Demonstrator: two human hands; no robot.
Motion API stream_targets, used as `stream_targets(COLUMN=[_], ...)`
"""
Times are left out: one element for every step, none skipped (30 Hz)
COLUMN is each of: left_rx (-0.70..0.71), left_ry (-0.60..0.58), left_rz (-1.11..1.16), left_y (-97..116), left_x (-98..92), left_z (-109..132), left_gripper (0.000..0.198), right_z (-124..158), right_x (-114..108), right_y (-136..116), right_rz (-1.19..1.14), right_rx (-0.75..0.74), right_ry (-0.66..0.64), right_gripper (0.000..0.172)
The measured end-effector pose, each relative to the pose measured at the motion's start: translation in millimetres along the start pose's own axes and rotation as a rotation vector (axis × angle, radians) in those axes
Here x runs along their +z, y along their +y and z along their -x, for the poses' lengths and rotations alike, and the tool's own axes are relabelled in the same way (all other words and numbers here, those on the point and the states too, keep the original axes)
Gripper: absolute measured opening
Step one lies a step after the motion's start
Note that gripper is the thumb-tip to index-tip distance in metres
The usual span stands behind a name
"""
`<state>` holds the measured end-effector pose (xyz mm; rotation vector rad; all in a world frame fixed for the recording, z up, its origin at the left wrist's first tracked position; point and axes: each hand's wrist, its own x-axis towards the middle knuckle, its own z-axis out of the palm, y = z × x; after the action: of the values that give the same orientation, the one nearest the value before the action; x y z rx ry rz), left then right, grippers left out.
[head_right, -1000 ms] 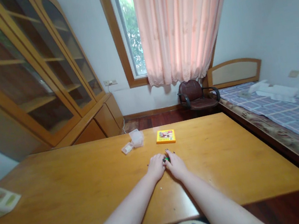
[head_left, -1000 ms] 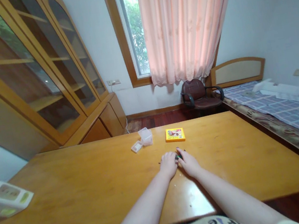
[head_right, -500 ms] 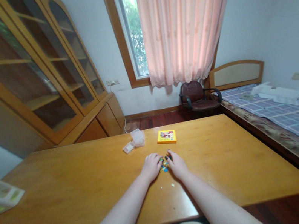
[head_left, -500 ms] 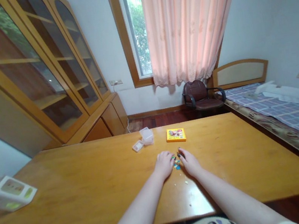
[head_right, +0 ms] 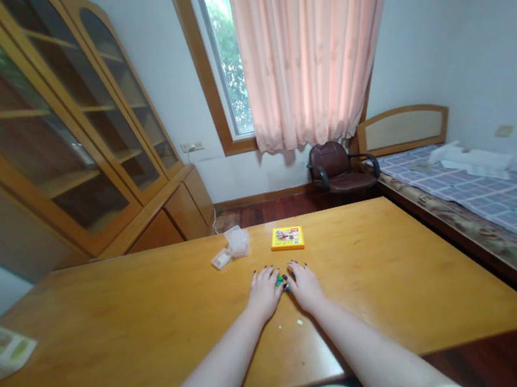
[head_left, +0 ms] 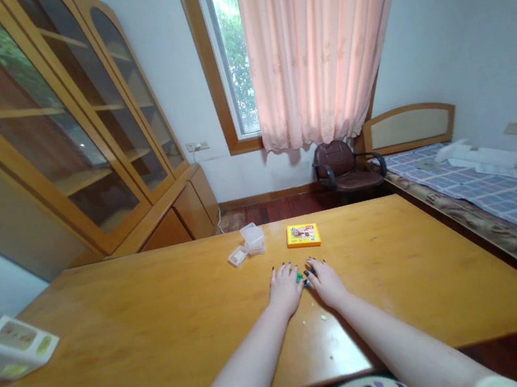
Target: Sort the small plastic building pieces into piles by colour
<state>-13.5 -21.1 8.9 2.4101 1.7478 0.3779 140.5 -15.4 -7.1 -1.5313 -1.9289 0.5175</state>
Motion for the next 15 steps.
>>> stream_targets(left_rx=[0.023, 0.047, 0.067, 0.081, 0.09, 0.09, 0.084, 0.07, 0.047, 0.019, -0.016, -0.051, -0.066, -0.064, -0.06], left_ry=[0.02, 0.049, 0.08, 0.108, 0.133, 0.153, 0.173, 0.199, 0.236, 0.285, 0.346, 0.413, 0.473, 0.527, 0.597], left_rz=[0.026, 0.06, 0.101, 0.147, 0.197, 0.249, 0.302, 0.356, 0.411, 0.465, 0.523, 0.58, 0.633, 0.685, 0.746], left_y=[-1.3, -2.7, -4.3, -6.1, -7.8, -9.5, -10.6, -11.0, -10.2, -8.2, -4.7, 0.1, 5.6, 11.4, 16.5], left_x=[-1.9, -3.9, -5.8, -7.6, -9.2, -10.9, -13.4, -17.2, -23.0, -31.6, -43.3, -58.4, -76.6, -97.1, -118.7], left_z=[-2.5, -3.7, -3.8, -2.9, -1.3, 0.5, 2.5, 4.4, 6.4, 8.7, 11.6, 15.8, 21.8, 29.9, 40.5], left_gripper=[0.038, 0.034, 0.03, 0.028, 0.027, 0.026, 0.025, 0.025, 0.025, 0.025, 0.025, 0.025, 0.024, 0.025, 0.026], right_z=[0.1, 0.2, 0.3, 0.4, 0.5, 0.6, 0.7, 0.7, 0.7, 0.8, 0.8, 0.8, 0.9, 1.0, 1.2], right_x=[-0.2, -0.4, -0.8, -1.2, -1.6, -2.0, -2.2, -2.4, -2.6, -2.6, -2.7, -2.6, -2.6, -2.6, -2.5], right_y=[0.3, 0.6, 0.9, 1.1, 1.1, 0.9, 0.6, 0.1, -0.3, -0.8, -1.2, -1.4, -1.4, -1.3, -1.2], right_rz=[-0.005, -0.012, -0.023, -0.035, -0.047, -0.056, -0.064, -0.07, -0.075, -0.079, -0.082, -0.084, -0.085, -0.085, -0.085], right_rx=[0.002, 0.005, 0.007, 0.008, 0.008, 0.007, 0.006, 0.007, 0.009, 0.011, 0.013, 0.015, 0.017, 0.018, 0.018], right_ry=[0.006, 0.011, 0.016, 0.021, 0.026, 0.031, 0.035, 0.039, 0.042, 0.042, 0.043, 0.043, 0.041, 0.04, 0.037], right_gripper=[0.04, 0.04, 0.039, 0.039, 0.039, 0.039, 0.039, 0.04, 0.04, 0.039, 0.039, 0.039, 0.039, 0.039, 0.039])
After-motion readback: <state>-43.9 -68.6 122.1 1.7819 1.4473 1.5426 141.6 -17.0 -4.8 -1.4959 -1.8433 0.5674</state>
